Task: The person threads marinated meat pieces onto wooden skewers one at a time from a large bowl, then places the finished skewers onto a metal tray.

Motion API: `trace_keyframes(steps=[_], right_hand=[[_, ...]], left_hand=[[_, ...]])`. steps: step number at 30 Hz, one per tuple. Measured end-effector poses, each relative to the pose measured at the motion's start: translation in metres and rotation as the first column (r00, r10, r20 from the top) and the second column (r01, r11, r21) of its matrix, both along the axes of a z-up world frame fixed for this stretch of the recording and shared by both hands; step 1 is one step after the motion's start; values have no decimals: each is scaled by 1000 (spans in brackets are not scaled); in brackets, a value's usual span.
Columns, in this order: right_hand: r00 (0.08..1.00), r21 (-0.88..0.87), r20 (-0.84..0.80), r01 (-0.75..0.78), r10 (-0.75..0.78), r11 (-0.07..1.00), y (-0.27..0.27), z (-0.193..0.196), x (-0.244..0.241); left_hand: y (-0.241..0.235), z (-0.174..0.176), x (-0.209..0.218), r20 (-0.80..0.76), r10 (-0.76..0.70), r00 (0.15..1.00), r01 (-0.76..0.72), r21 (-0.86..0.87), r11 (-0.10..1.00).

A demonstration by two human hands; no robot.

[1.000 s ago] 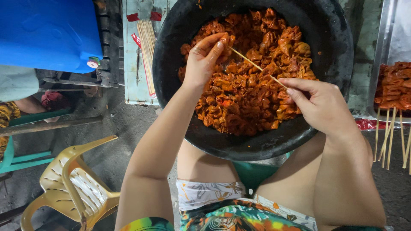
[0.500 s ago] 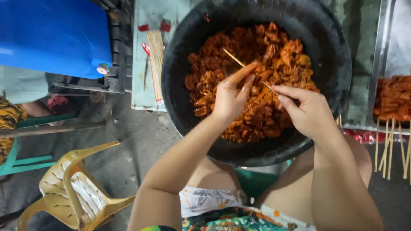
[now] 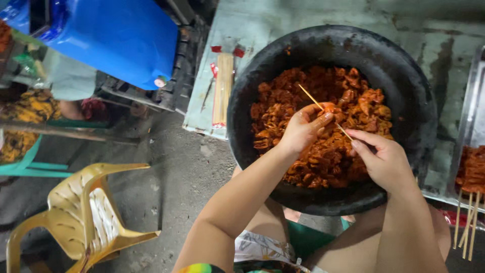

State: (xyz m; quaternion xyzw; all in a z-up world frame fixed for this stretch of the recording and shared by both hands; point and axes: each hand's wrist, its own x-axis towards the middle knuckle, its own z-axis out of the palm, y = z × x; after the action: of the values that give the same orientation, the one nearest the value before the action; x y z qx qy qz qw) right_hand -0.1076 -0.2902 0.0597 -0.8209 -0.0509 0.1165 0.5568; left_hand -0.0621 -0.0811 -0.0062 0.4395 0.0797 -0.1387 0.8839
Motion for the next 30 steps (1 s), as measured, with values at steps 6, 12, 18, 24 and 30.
trace_keyframes(steps=[6,12,18,24,30], right_hand=[[999,-16,-34,16,-17,1000,4,-16,6],[1000,-54,-21,7,-8,999,9,-12,-2],[987,-162,148,80,-56,984,10,-7,-4],[962,-53,104,260,-253,964,-8,-11,-2],[947,42,140,287,-290,957,-17,-16,6]], left_hand=[[8,-3,-2,53,23,998,-26,56,998],[13,3,-6,167,3,986,-50,276,960],[19,17,-4,202,-161,966,165,-1,986],[51,-23,56,-175,-472,864,163,984,-67],[35,-64,102,-158,-511,845,-5,953,-303]])
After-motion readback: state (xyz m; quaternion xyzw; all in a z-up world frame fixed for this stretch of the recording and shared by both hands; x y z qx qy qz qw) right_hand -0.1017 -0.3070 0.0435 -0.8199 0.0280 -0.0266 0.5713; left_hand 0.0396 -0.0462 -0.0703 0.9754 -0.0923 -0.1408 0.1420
